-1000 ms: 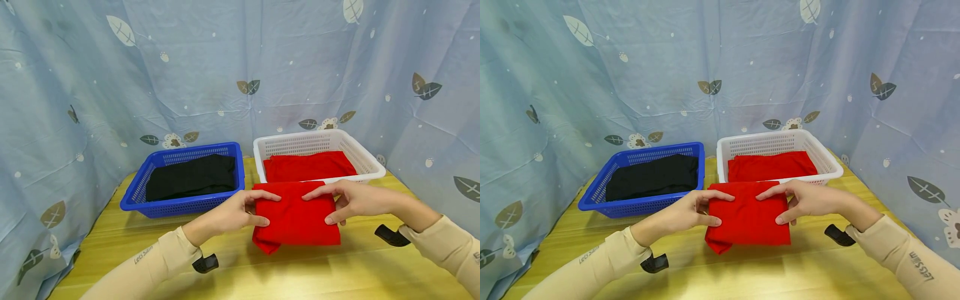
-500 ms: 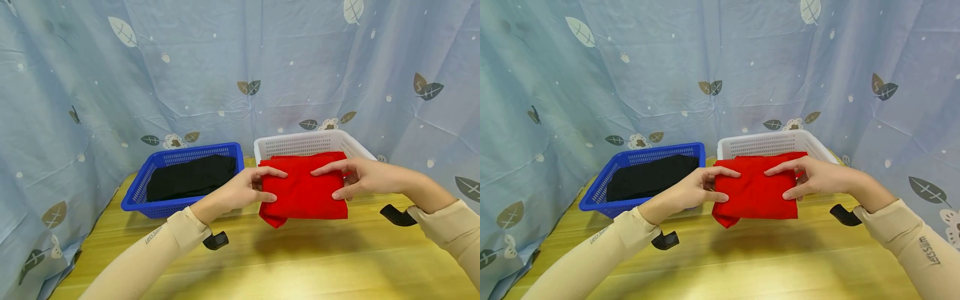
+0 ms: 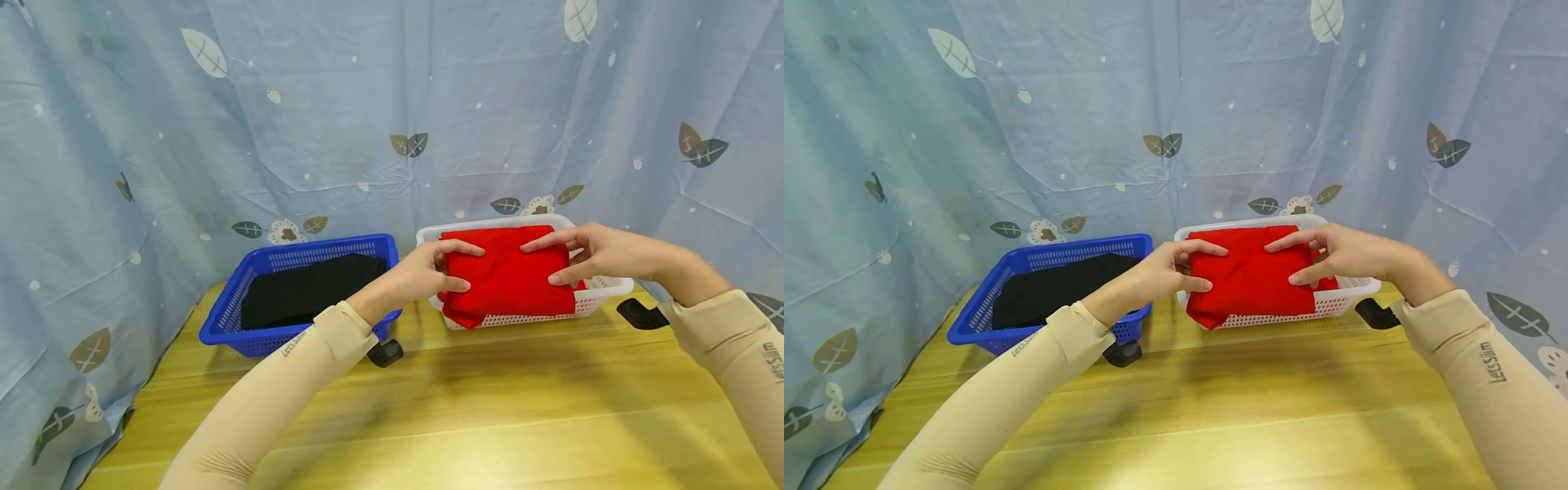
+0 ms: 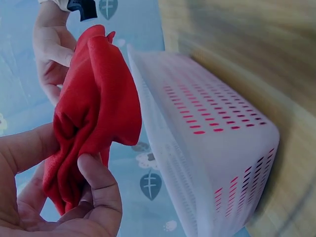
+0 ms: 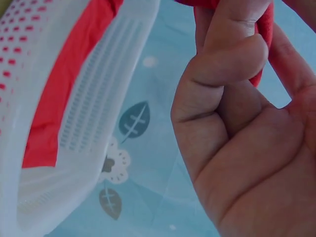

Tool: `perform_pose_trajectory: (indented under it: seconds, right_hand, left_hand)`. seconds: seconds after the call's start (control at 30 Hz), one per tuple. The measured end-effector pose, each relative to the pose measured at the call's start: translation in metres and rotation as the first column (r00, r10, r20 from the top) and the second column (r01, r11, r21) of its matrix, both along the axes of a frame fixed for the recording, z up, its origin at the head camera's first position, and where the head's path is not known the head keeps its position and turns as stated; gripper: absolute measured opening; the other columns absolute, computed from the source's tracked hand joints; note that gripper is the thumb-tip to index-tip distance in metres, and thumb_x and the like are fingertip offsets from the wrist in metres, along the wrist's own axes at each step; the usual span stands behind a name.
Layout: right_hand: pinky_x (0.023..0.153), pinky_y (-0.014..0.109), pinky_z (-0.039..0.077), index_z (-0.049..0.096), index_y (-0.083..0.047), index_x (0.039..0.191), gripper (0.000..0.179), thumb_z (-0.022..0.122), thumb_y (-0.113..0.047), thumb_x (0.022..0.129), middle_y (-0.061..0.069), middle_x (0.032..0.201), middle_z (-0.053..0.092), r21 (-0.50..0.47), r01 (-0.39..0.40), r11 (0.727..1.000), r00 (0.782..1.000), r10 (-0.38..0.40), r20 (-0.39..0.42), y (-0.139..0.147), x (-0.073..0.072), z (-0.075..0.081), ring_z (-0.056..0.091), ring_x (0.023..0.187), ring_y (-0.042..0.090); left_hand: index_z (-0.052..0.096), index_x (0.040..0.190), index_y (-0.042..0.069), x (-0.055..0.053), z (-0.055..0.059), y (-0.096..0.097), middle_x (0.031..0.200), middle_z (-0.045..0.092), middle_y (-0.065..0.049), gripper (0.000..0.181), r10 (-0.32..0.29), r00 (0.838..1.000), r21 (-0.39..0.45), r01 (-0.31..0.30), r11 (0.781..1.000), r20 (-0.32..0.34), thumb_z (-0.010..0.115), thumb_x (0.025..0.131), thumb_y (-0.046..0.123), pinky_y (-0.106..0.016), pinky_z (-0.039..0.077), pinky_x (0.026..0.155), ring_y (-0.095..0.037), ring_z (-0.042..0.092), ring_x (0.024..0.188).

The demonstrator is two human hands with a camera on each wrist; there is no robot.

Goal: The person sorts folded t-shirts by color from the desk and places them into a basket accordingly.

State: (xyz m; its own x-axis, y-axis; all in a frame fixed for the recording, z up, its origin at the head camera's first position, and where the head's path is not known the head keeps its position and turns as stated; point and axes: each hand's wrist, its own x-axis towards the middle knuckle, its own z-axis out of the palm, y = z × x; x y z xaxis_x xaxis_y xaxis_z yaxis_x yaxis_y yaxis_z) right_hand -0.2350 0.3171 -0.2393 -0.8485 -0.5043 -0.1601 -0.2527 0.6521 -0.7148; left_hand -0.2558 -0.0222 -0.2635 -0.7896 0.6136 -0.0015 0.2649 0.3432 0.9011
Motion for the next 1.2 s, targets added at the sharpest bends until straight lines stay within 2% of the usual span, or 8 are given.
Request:
perform_pose_trajectory:
  seconds: [0.17, 0.4, 0.5, 0.6, 0.73, 0.87, 1.07, 1.2]
  right_hand:
    - [0.089, 0.037, 0.056, 0.05, -0.023, 0.162, 0.068, 0.078, -0.028, 0.101, 0.014, 0.125, 0.068, 0.067, 0.049, 0.997, 0.998, -0.047, -0.028, 0.008, -0.016, -0.002, 0.071, 0.1, 0.024]
    - [0.088, 0.04, 0.051, 0.051, -0.02, 0.161, 0.067, 0.077, -0.028, 0.1, 0.016, 0.136, 0.061, 0.09, 0.1, 0.991, 0.995, -0.097, -0.037, 0.014, -0.044, -0.011, 0.063, 0.101, 0.025]
    - [0.087, 0.04, 0.051, 0.051, -0.019, 0.161, 0.066, 0.077, -0.028, 0.101, 0.019, 0.145, 0.055, 0.088, 0.123, 0.988, 0.992, -0.121, -0.031, 0.016, -0.052, -0.015, 0.06, 0.099, 0.027]
    - [0.087, 0.04, 0.052, 0.052, -0.019, 0.16, 0.065, 0.076, -0.029, 0.101, 0.022, 0.152, 0.049, 0.101, 0.146, 0.984, 0.989, -0.144, -0.035, 0.018, -0.058, -0.018, 0.058, 0.101, 0.027]
    - [0.088, 0.039, 0.054, 0.053, -0.018, 0.16, 0.065, 0.076, -0.032, 0.101, 0.023, 0.151, 0.05, 0.121, 0.16, 0.98, 0.987, -0.157, -0.033, 0.019, -0.065, -0.022, 0.058, 0.11, 0.028]
    - [0.085, 0.037, 0.055, 0.052, -0.014, 0.16, 0.065, 0.075, -0.029, 0.101, 0.02, 0.144, 0.056, 0.13, 0.159, 0.979, 0.987, -0.161, 0.0, 0.019, -0.071, -0.026, 0.059, 0.115, 0.027]
    - [0.075, 0.031, 0.054, 0.051, -0.006, 0.158, 0.061, 0.073, -0.021, 0.103, 0.009, 0.117, 0.068, 0.12, 0.143, 0.982, 0.986, -0.151, 0.066, 0.02, -0.081, -0.034, 0.062, 0.096, 0.022]
    - [0.078, 0.033, 0.056, 0.052, -0.005, 0.158, 0.063, 0.074, -0.021, 0.102, 0.011, 0.122, 0.067, 0.128, 0.137, 0.982, 0.986, -0.148, 0.078, 0.019, -0.085, -0.039, 0.063, 0.096, 0.022]
  left_hand:
    - [0.07, 0.141, 0.027, -0.017, -0.002, 0.018, 0.102, 0.069, -0.011, 0.053, 0.034, 0.998, -0.049, -0.037, 0.998, -0.061, 0.08, 0.095, 0.005, -0.044, 0.063, 0.086, -0.021, 0.066, 0.086]
    - [0.073, 0.137, 0.026, -0.037, -0.011, 0.039, 0.096, 0.067, -0.008, 0.052, 0.11, 0.985, -0.074, -0.121, 0.99, -0.135, 0.082, 0.092, 0.002, -0.025, 0.054, 0.075, -0.017, 0.061, 0.086]
    - [0.073, 0.138, 0.025, -0.043, -0.016, 0.046, 0.101, 0.068, -0.009, 0.052, 0.122, 0.981, -0.082, -0.135, 0.987, -0.152, 0.081, 0.092, 0.001, -0.025, 0.05, 0.076, -0.019, 0.059, 0.088]
    - [0.072, 0.139, 0.026, -0.047, -0.02, 0.053, 0.122, 0.069, -0.008, 0.052, 0.14, 0.976, -0.102, -0.158, 0.982, -0.165, 0.08, 0.093, 0.002, -0.028, 0.054, 0.085, -0.019, 0.059, 0.103]
    - [0.071, 0.14, 0.028, -0.049, -0.025, 0.062, 0.148, 0.06, -0.004, 0.052, 0.177, 0.966, -0.159, -0.207, 0.965, -0.187, 0.079, 0.095, 0.005, -0.037, 0.058, 0.102, -0.019, 0.056, 0.126]
    - [0.07, 0.14, 0.03, -0.05, -0.03, 0.071, 0.149, 0.06, -0.005, 0.051, 0.198, 0.96, -0.21, -0.239, 0.948, -0.198, 0.079, 0.095, 0.007, -0.037, 0.059, 0.102, -0.019, 0.055, 0.127]
    - [0.071, 0.14, 0.027, -0.051, -0.034, 0.08, 0.146, 0.061, -0.005, 0.05, 0.198, 0.961, -0.235, -0.242, 0.942, -0.194, 0.08, 0.095, 0.008, -0.033, 0.06, 0.096, -0.018, 0.055, 0.12]
    - [0.071, 0.14, 0.026, -0.052, -0.037, 0.081, 0.146, 0.061, -0.006, 0.049, 0.205, 0.958, -0.263, -0.254, 0.931, -0.199, 0.079, 0.096, 0.007, -0.033, 0.06, 0.096, -0.018, 0.055, 0.119]
